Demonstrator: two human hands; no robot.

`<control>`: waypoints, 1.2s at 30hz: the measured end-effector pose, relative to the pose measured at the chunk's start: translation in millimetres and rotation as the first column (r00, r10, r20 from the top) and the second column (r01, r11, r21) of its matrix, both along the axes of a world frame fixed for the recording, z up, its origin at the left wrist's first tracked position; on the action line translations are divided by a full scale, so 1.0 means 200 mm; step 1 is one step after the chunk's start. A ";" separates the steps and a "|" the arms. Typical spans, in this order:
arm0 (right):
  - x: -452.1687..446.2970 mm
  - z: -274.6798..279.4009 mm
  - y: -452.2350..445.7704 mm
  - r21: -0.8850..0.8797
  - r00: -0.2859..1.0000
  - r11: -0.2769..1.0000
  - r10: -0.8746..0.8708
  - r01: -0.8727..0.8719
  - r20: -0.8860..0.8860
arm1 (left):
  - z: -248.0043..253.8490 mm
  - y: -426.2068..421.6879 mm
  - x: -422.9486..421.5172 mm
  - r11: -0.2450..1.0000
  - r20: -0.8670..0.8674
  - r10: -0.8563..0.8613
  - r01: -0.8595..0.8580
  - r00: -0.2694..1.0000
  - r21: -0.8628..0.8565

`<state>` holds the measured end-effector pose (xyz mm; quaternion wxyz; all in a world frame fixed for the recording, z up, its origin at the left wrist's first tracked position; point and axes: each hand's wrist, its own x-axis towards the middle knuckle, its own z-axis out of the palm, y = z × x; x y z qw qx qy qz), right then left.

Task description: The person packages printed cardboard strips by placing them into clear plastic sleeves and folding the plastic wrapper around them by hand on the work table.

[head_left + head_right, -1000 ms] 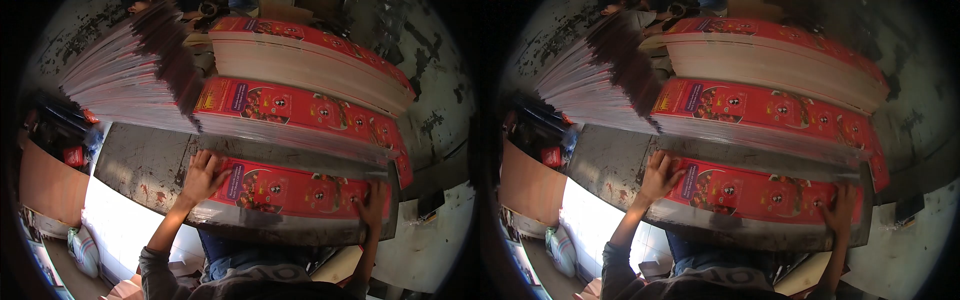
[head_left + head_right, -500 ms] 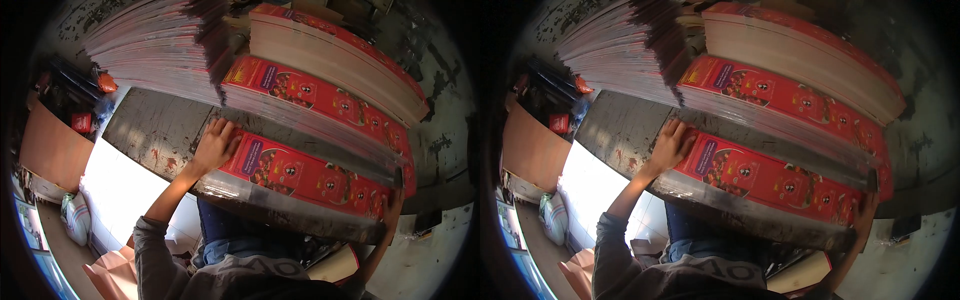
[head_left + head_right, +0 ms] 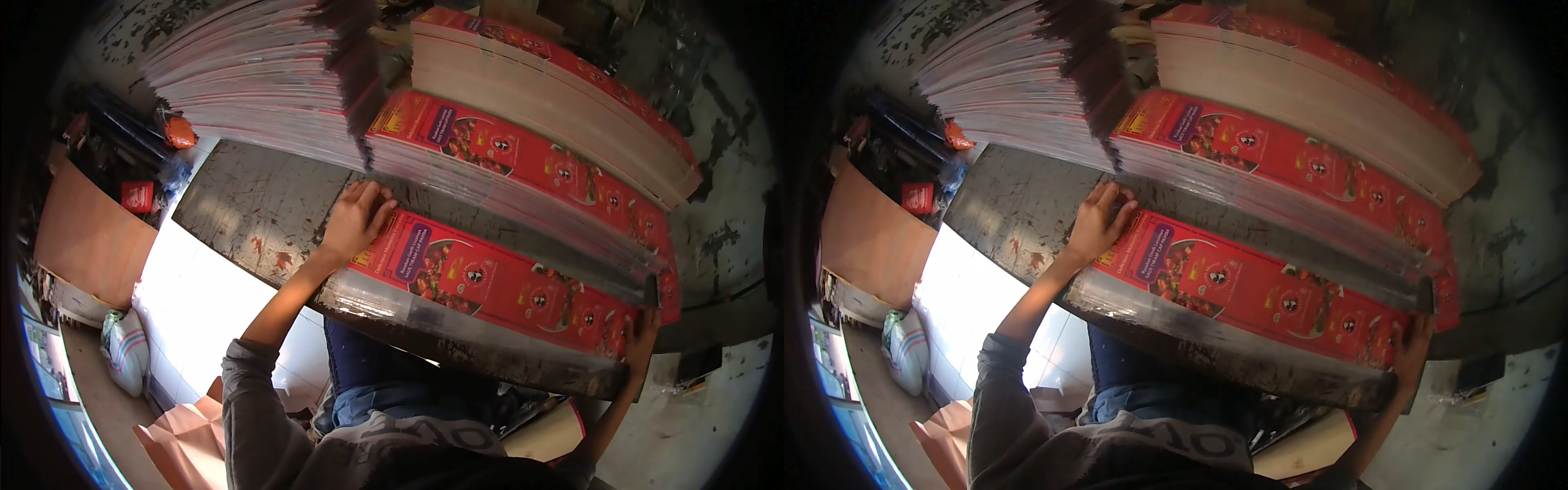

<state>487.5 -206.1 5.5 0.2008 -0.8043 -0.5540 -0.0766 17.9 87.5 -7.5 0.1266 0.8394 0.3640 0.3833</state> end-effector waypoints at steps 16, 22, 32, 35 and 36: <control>-0.69 0.14 0.75 -0.030 0.771 0.796 0.575 -0.605 -0.274 | 0.02 -0.34 -0.24 0.929 -0.012 0.246 -0.240 0.969 -0.280; -1.11 0.08 1.21 0.035 0.480 0.545 0.765 -0.837 -0.428 | 0.01 -0.25 -0.26 0.903 0.085 0.188 -0.138 0.978 -0.408; -1.43 0.01 1.44 -0.058 0.446 0.520 0.665 -0.852 -0.599 | -0.04 -0.20 -0.25 0.880 0.065 0.266 -0.215 0.962 -0.424; -1.43 -0.04 1.47 0.132 0.329 0.471 0.764 -0.872 -0.555 | -0.02 -0.22 -0.23 0.875 0.082 0.277 -0.216 0.957 -0.433; -1.43 -0.02 1.47 0.089 0.355 0.499 0.719 -0.862 -0.597 | -0.03 -0.22 -0.23 0.886 0.062 0.286 -0.239 0.956 -0.398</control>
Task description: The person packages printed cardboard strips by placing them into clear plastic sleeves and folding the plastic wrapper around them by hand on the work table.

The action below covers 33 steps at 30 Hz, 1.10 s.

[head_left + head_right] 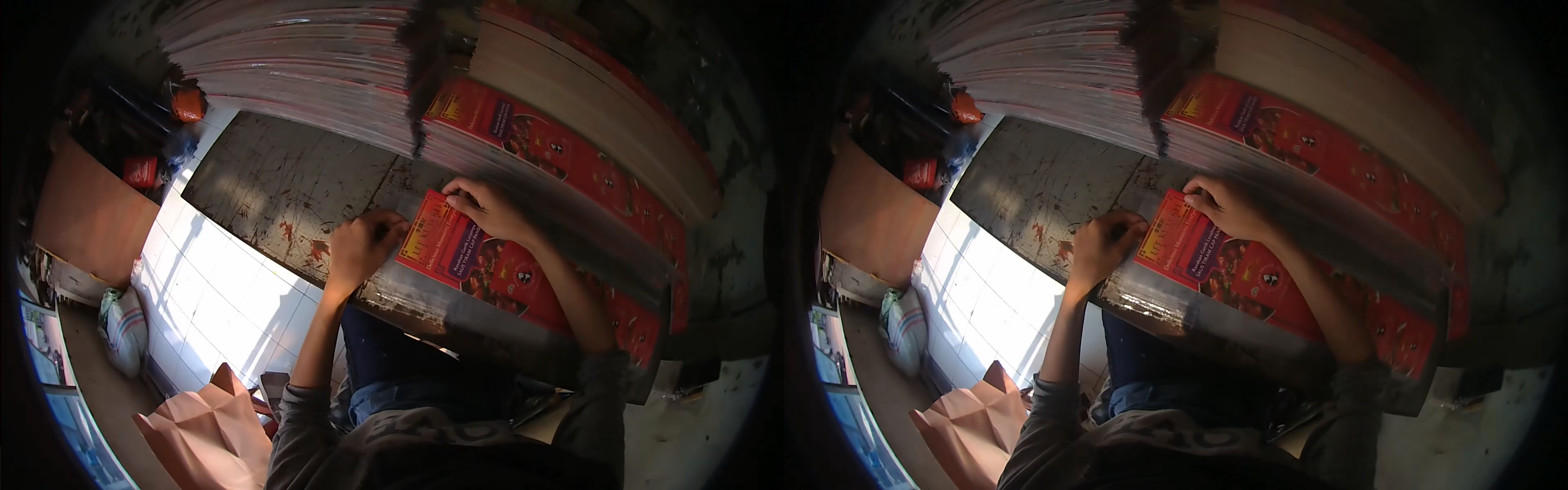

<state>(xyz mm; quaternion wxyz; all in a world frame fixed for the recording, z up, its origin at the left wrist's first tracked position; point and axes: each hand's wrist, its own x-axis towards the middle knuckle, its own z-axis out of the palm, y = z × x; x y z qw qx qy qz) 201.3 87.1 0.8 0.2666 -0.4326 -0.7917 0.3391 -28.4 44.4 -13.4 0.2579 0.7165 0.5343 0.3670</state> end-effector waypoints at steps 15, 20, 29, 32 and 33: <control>0.01 0.09 0.00 0.049 0.992 0.991 0.125 -0.126 0.013 | 0.01 -0.02 0.03 0.999 -0.118 0.039 -0.035 0.992 0.040; 0.03 0.07 0.03 0.039 0.979 0.979 0.201 -0.200 -0.015 | 0.00 -0.01 0.02 0.999 -0.071 0.018 -0.015 0.997 0.046; 0.01 0.06 0.00 0.031 0.991 0.991 0.132 -0.133 0.015 | 0.10 -0.07 -0.04 0.962 0.046 -0.161 0.168 0.986 -0.217; 0.01 0.00 0.01 0.049 0.977 0.979 0.199 -0.196 -0.077 | 0.11 -0.16 -0.11 0.890 0.045 -0.322 0.318 0.946 -0.325; 0.01 -0.02 0.02 0.043 0.976 0.980 0.198 -0.195 -0.088 | 0.10 -0.19 -0.11 0.887 0.038 -0.322 0.315 0.946 -0.336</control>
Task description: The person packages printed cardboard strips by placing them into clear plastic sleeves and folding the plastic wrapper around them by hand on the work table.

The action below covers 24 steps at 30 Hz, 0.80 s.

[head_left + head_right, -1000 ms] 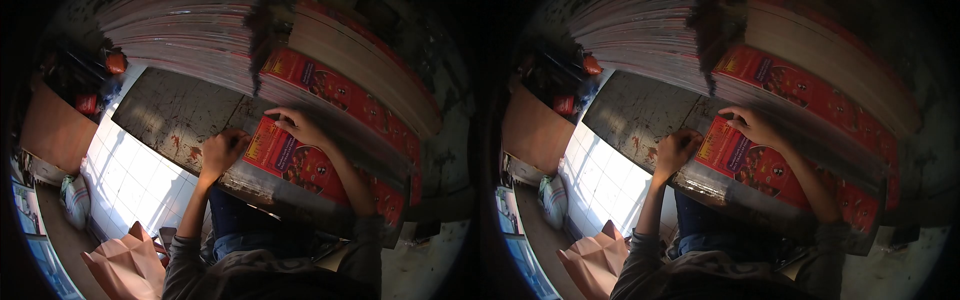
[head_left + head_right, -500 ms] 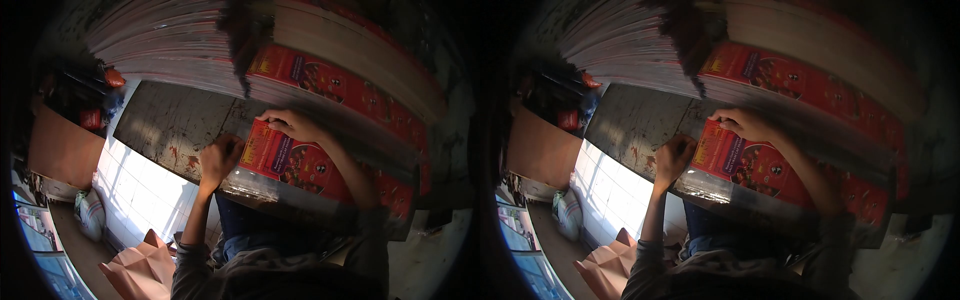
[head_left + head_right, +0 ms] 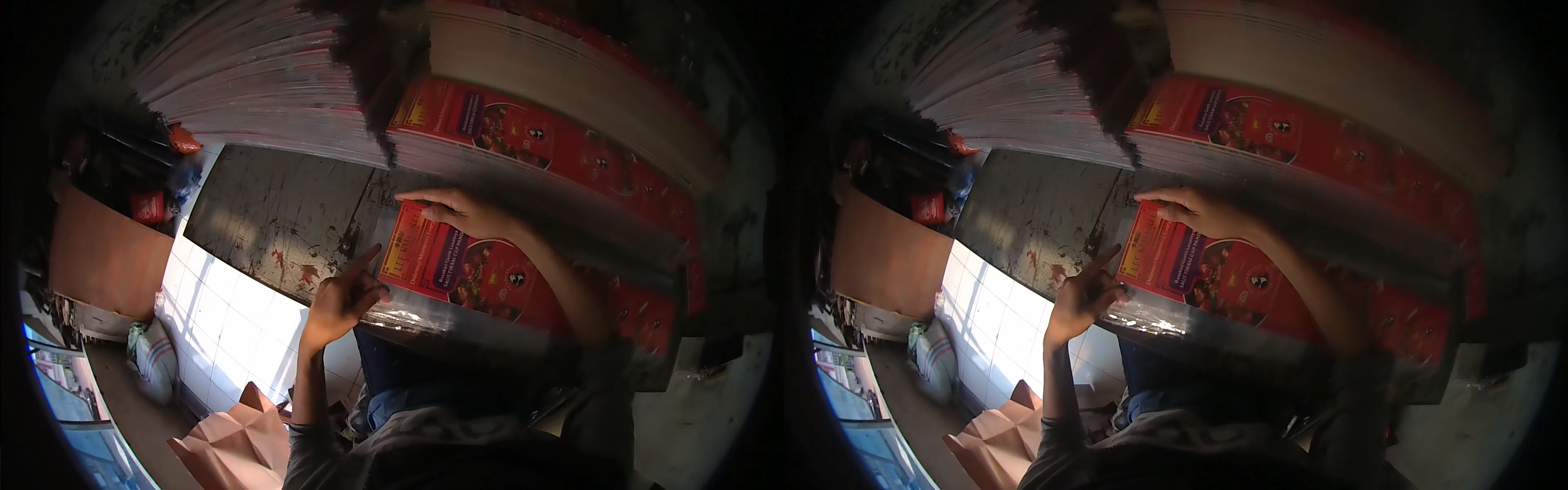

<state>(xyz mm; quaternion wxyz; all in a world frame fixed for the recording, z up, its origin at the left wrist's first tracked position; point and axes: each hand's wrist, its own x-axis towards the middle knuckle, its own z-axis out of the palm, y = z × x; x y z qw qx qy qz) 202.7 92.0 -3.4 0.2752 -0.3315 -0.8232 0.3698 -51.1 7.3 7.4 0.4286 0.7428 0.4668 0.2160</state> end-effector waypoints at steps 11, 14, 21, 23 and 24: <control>0.05 0.01 0.03 -0.025 0.994 0.994 0.103 -0.102 0.045 | -0.04 -0.04 0.01 0.962 0.292 0.254 -0.211 0.922 -0.171; 0.05 0.00 0.03 -0.053 0.978 0.994 0.100 -0.092 0.185 | -0.02 -0.03 0.00 0.962 0.257 0.249 -0.206 0.934 -0.180; 0.03 0.10 -0.04 -0.054 0.934 0.997 0.073 -0.058 0.350 | -0.05 0.03 -0.04 0.984 0.202 0.170 -0.157 0.964 -0.079; 0.05 0.10 -0.03 -0.063 0.953 0.995 0.089 -0.073 0.291 | -0.06 0.02 -0.01 0.980 0.207 0.197 -0.196 0.958 -0.027; 0.07 0.11 -0.03 -0.080 0.968 0.992 0.109 -0.093 0.227 | -0.06 0.01 0.01 0.971 0.210 0.228 -0.237 0.951 0.019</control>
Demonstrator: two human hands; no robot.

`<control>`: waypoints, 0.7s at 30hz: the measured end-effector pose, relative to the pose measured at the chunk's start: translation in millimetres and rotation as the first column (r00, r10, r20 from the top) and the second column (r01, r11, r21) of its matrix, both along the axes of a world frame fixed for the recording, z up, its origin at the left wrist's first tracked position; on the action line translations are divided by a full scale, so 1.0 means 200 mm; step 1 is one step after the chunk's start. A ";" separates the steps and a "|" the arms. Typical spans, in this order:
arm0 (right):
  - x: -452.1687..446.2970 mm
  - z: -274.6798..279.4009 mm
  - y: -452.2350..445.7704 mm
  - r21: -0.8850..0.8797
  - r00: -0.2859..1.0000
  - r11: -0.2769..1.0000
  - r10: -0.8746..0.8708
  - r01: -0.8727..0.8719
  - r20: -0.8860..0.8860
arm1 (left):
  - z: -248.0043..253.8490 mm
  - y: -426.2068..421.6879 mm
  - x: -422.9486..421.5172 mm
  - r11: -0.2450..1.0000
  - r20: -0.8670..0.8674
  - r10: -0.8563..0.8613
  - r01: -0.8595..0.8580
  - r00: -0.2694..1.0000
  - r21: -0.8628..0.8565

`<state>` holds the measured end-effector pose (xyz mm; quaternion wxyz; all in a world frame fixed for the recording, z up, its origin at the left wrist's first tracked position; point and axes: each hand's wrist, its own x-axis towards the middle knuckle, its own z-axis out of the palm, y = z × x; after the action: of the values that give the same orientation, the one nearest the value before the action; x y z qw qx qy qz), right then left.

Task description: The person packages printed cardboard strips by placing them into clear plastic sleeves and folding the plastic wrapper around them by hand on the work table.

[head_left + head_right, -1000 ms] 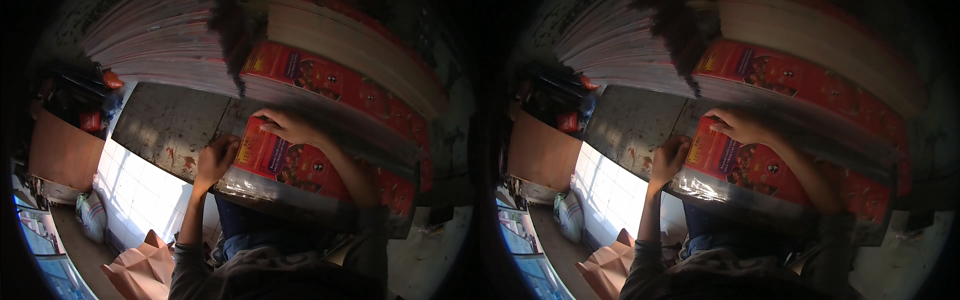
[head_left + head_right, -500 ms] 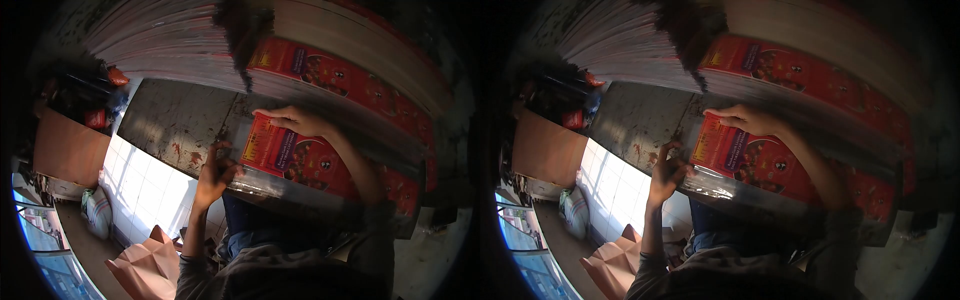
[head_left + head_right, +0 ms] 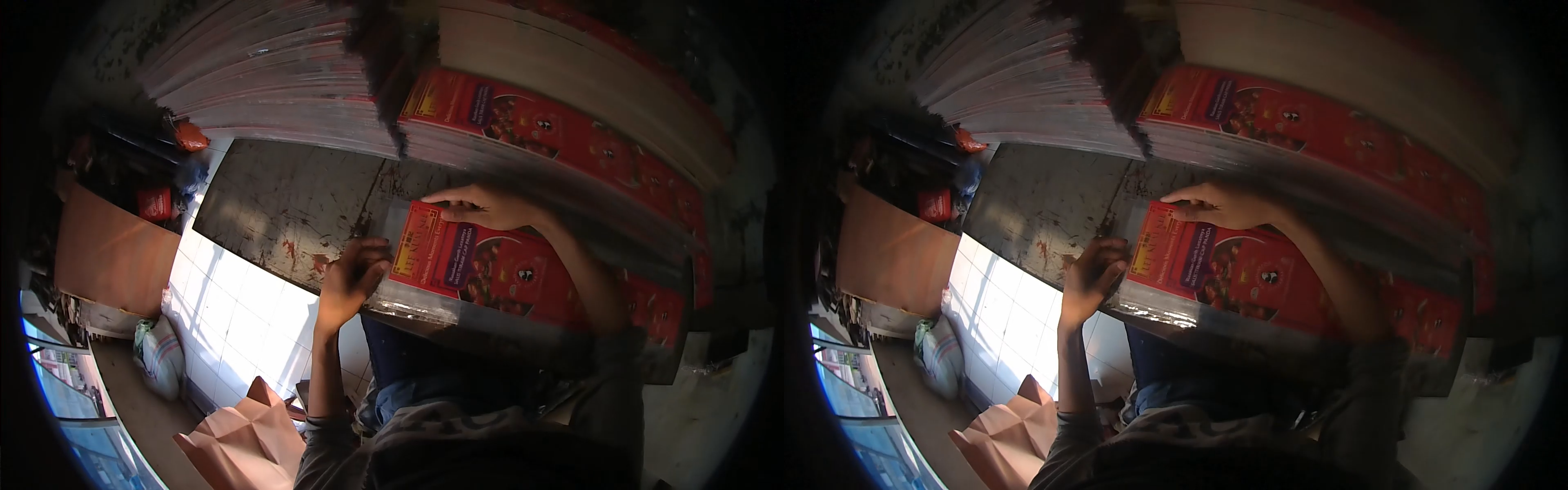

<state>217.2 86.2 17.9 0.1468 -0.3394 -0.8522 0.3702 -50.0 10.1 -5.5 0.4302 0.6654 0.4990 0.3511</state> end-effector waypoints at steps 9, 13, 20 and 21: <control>0.49 0.58 -0.47 0.241 0.914 0.883 -0.376 0.403 -0.150 | 0.03 0.06 0.13 0.936 -0.143 0.152 -0.096 0.978 0.338; 0.73 0.46 -0.85 0.173 0.757 0.798 -0.603 0.577 0.251 | 0.11 0.17 0.23 0.815 -0.246 -0.002 0.144 0.969 0.561; 1.07 -0.08 -1.25 0.505 0.302 0.304 -0.949 0.808 0.089 | -0.01 0.25 0.35 0.628 -0.579 -0.060 0.482 0.813 0.611; 1.08 -0.13 -1.25 0.578 0.227 0.175 -0.974 0.797 -0.019 | 0.01 0.24 0.35 0.648 -0.544 -0.076 0.456 0.836 0.610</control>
<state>432.3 -163.2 -8.0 0.2572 -0.7909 -0.5495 -0.0803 20.9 59.1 -3.8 0.0483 0.9112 0.3027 0.2752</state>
